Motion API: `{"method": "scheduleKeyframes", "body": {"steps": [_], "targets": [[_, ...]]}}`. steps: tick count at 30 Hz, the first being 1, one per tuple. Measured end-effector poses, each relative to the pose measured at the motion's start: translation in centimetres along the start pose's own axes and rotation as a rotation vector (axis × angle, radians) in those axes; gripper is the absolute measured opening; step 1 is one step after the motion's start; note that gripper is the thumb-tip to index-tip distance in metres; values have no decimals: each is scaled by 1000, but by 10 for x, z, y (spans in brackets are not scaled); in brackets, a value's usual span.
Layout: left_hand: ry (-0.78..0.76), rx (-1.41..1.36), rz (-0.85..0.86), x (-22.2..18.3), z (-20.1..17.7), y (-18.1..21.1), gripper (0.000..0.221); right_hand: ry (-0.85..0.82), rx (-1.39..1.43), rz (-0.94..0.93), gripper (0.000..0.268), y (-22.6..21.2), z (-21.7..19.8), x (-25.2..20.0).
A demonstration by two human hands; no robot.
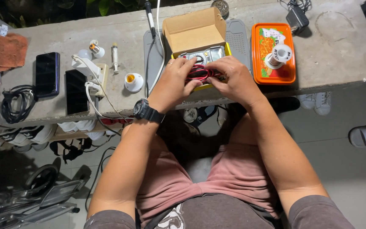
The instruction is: Assembling and testing an LED bulb by fitting a circuit board into the housing and checking components with a multimeter.
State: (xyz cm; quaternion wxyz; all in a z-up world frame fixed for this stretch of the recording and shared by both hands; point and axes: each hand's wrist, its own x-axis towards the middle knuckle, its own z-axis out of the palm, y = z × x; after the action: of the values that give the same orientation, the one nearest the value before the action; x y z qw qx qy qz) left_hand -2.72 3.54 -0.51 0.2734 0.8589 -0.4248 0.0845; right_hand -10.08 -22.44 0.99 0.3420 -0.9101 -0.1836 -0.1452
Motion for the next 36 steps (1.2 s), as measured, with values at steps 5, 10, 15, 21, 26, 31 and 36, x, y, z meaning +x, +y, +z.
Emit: {"method": "scheduleKeyframes", "body": {"steps": [5, 10, 15, 21, 26, 31, 36], "targets": [[-62, -16, -7, 1, -7, 4, 51, -40, -84, -56, 42, 8, 4, 5], [-36, -34, 1, 0, 4, -3, 47, -78, -85, -67, 39, 10, 3, 8], [65, 52, 57, -2, 33, -22, 18, -184, -46, -65, 32, -7, -12, 7], [16, 41, -32, 2, 45, -31, 21, -23, -127, -6, 16, 20, 21, 7], [-60, -46, -18, -1, 14, -17, 3, -11, -120, 21, 19, 22, 21, 9], [-25, 97, -17, 1, 39, -28, 10, -1, -122, 33, 19, 13, 20, 13], [-20, 84, -45, 1, 42, -25, 20, 35, -107, 35, 26, 10, 19, 9]]}}
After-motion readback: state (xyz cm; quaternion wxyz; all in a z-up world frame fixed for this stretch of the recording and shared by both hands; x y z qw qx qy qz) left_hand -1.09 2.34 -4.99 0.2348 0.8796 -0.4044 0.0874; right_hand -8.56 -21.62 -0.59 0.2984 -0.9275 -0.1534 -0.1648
